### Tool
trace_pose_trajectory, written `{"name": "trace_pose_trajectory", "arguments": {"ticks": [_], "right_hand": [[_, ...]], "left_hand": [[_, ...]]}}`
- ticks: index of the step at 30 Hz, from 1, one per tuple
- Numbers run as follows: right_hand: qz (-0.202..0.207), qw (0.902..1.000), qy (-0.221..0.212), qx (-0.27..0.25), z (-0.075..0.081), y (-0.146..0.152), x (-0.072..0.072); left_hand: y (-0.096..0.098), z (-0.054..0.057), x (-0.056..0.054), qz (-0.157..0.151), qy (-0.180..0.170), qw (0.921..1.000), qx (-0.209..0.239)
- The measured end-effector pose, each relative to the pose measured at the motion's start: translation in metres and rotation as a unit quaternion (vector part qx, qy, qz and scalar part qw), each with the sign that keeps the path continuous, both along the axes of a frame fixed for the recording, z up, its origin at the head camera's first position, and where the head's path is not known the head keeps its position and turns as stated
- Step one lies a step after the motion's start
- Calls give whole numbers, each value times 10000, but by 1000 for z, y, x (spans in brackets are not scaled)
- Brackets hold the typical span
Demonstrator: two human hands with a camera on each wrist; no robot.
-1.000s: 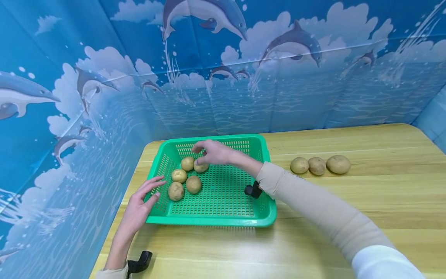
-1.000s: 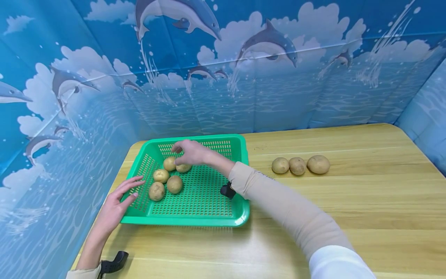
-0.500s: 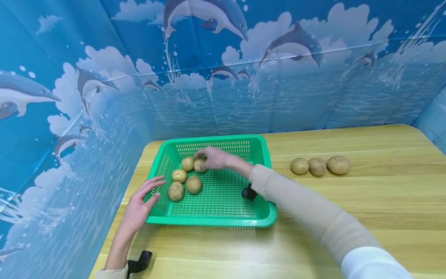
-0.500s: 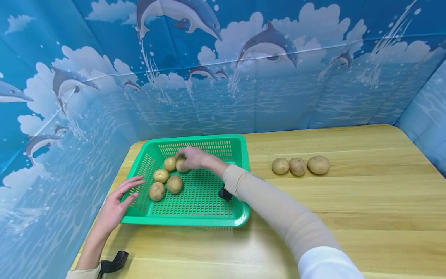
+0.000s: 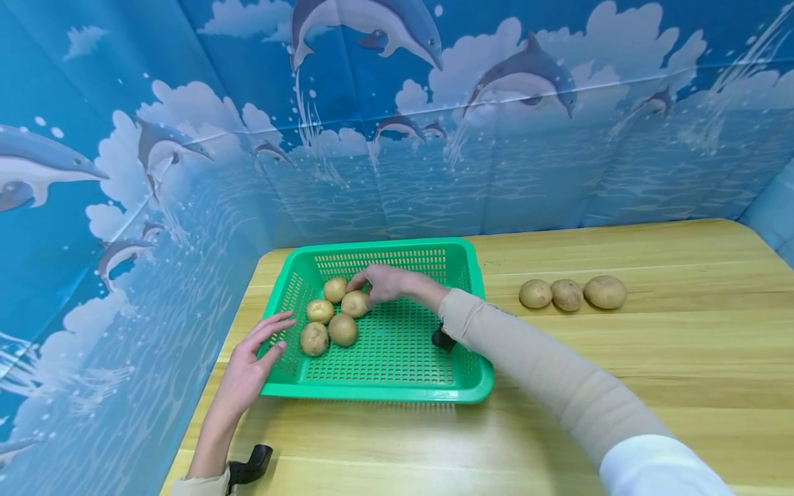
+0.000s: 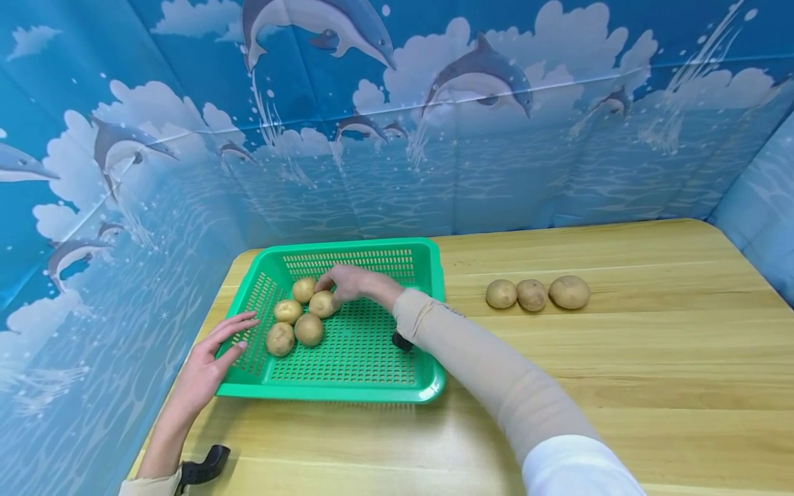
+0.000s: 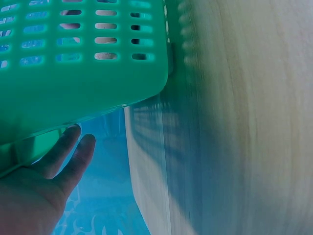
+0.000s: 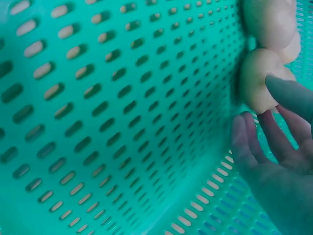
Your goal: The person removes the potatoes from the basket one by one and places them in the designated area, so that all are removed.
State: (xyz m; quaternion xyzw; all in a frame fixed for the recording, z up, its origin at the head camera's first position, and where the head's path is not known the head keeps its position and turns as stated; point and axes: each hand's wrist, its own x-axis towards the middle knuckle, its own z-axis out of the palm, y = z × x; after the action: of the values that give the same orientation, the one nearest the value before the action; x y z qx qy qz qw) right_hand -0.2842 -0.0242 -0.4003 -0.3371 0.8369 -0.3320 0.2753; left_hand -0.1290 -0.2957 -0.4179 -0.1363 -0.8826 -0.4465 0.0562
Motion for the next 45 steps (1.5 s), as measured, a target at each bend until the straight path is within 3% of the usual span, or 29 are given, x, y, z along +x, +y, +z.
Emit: {"name": "trace_pose_trajectory", "arguments": {"ticks": [17, 25, 34, 38, 45], "right_hand": [[14, 10000, 18, -2, -11, -7, -7], [72, 9992, 355, 162, -13, -11, -9], [111, 9971, 715, 221, -8, -14, -8], [80, 9957, 921, 85, -3, -11, -11], [1, 9956, 876, -328, 6, -9, -14]], "left_hand": [[2, 1, 0, -10, -8, 10000, 18], [2, 0, 0, -6, -7, 10000, 49], [2, 0, 0, -39, 6, 10000, 81], [2, -1, 0, 2, -38, 10000, 11], [1, -1, -1, 76, -73, 9999, -3]]}}
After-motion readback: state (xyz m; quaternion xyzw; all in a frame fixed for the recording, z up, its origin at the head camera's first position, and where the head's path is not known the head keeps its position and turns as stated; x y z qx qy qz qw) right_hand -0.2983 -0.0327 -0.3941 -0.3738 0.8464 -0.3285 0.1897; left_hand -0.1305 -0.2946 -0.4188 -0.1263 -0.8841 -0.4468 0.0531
